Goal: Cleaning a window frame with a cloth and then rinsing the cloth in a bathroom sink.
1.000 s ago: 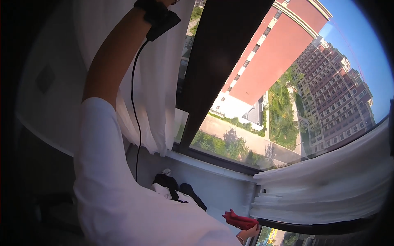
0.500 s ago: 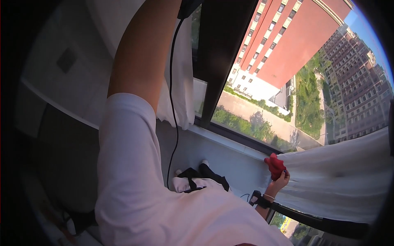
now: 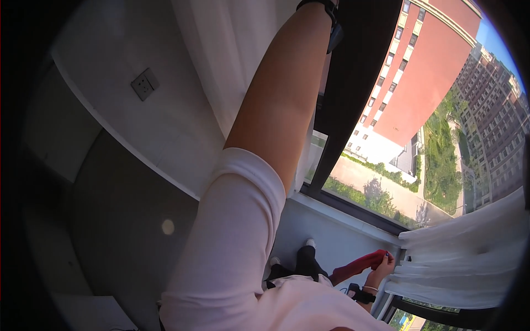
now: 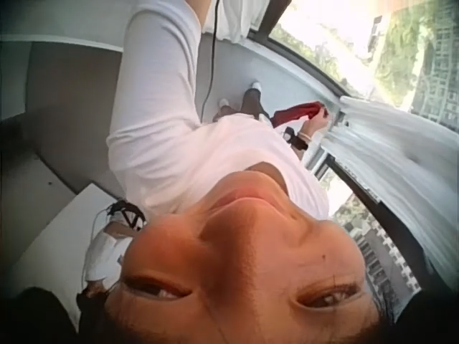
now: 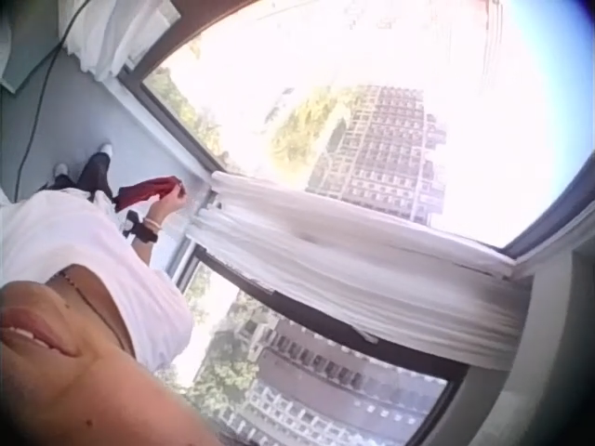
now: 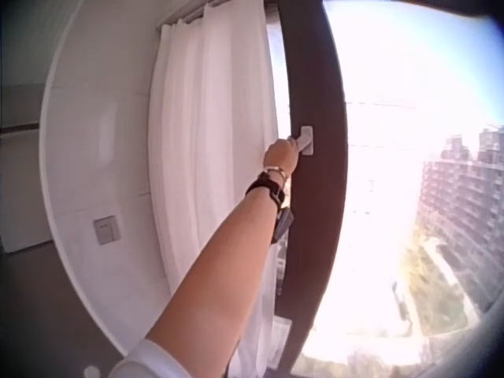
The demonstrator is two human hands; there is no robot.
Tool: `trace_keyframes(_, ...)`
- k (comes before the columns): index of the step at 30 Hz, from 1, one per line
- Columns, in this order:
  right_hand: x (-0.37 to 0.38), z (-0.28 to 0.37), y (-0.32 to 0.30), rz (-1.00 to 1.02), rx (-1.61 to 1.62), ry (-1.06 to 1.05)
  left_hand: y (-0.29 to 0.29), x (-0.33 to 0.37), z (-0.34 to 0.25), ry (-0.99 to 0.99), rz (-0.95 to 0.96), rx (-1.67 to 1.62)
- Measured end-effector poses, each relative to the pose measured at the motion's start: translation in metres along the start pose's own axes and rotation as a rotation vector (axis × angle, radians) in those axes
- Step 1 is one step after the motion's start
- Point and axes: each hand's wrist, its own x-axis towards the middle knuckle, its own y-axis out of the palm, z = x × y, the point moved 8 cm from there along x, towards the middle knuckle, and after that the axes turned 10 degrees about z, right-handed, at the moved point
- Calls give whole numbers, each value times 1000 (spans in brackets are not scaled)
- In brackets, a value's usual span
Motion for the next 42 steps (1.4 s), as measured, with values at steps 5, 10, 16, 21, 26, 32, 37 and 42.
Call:
trace_keyframes(5,-22,-31,40,83,45,83,-7,-5,-3,54,-123,65)
trace_keyframes(10,-1,-17,41,30,-15,48,-6,-31,5,-172,-162,-67)
trace_keyframes(16,45,26,77,90,15,-33,-22,-31,-5,54,-393,169)
trace_keyframes(21,66,62,105,188,-44,-93,-8,-7,16,233,163,-375)
trace_keyframes(26,83,61,105,307,-124,-112,-24,-32,10,129,471,-734)
trace_keyframes(32,98,62,77,283,-158,-131,5,-52,15,-8,503,-1158)
trace_keyframes(37,75,77,73,261,-157,-107,-11,-43,12,9,300,-1139)
trace_keyframes(42,36,77,59,247,-160,6,-8,-40,12,-151,253,-1071)
